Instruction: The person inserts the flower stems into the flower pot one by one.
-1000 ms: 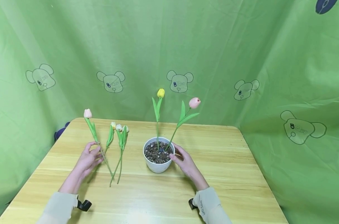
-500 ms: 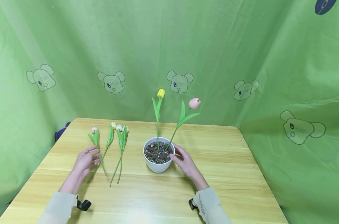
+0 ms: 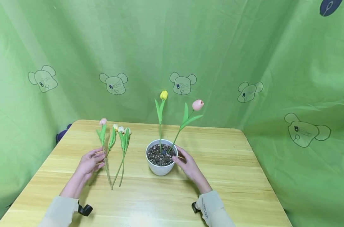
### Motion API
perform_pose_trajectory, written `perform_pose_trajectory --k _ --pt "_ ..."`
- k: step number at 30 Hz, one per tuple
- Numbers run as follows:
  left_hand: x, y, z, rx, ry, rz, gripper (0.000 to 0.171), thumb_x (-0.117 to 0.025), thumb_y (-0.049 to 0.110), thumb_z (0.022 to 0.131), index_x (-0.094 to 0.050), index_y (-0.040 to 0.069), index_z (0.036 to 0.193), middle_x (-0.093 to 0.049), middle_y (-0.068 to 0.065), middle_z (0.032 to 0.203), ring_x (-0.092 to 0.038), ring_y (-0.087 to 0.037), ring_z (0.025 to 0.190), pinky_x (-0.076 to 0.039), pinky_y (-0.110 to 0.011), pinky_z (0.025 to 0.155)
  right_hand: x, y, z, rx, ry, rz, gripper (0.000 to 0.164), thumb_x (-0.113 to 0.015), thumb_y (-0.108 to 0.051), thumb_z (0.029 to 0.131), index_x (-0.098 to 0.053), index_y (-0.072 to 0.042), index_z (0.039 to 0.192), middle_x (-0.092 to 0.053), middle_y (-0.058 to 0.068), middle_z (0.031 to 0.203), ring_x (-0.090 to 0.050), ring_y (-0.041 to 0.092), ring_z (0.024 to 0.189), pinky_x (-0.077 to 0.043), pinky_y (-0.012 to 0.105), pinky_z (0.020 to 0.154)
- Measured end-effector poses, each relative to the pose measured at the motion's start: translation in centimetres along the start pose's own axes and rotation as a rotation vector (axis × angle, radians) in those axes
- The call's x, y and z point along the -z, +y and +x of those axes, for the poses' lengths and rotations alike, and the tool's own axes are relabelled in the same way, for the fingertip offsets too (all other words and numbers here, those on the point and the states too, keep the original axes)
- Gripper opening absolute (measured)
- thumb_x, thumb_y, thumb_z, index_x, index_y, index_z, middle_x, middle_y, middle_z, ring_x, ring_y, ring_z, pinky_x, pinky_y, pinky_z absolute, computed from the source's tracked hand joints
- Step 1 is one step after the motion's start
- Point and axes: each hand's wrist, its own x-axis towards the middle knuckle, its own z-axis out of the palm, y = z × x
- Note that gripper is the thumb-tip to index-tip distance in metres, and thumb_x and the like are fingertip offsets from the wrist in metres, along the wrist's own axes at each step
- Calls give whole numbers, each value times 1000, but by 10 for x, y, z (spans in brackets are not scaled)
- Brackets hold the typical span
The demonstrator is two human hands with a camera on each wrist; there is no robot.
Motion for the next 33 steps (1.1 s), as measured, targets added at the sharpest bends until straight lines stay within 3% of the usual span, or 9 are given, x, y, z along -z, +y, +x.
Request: perform_pose_trajectory --k 7,14,18,27,33 --pt "-9 6 -5 -91 12 45 55 -59 2 102 -43 7 155 -56 -10 133 -68 -13 99 -64 -26 89 0 0 0 7 1 -6 56 -62 -10 103 -43 -4 155 -48 27 154 -47 49 140 -36 62 120" --pt "-26 15 -10 -176 20 45 53 -61 0 100 -48 7 152 -56 -13 133 -69 -21 104 -64 -33 91 0 0 -1 2 6 -10 56 -62 -10 102 -43 -3 155 -50 28 152 -49 49 138 -37 62 120" --pt "-36 21 -12 -223 14 34 52 -62 0 100 -50 7 150 -55 -16 134 -70 -15 97 -63 -40 94 0 0 -1 -3 5 -19 56 -62 -11 103 -43 -4 155 -49 27 153 -48 49 139 -37 62 120" --pt "-68 41 -21 -296 3 -18 50 -64 -1 98 -54 8 147 -62 -8 122 -72 -16 94 -65 -39 89 0 -3 -1 -4 0 -17 56 -62 -12 103 -42 -5 156 -48 27 154 -48 49 139 -38 62 119" --pt "-90 55 -28 -370 -16 -71 49 -66 -4 97 -56 5 144 -64 -3 114 -70 -12 89 -66 -30 81 0 -3 -2 -14 -1 -18 56 -61 -12 103 -42 -6 156 -48 27 154 -49 48 139 -38 62 119"
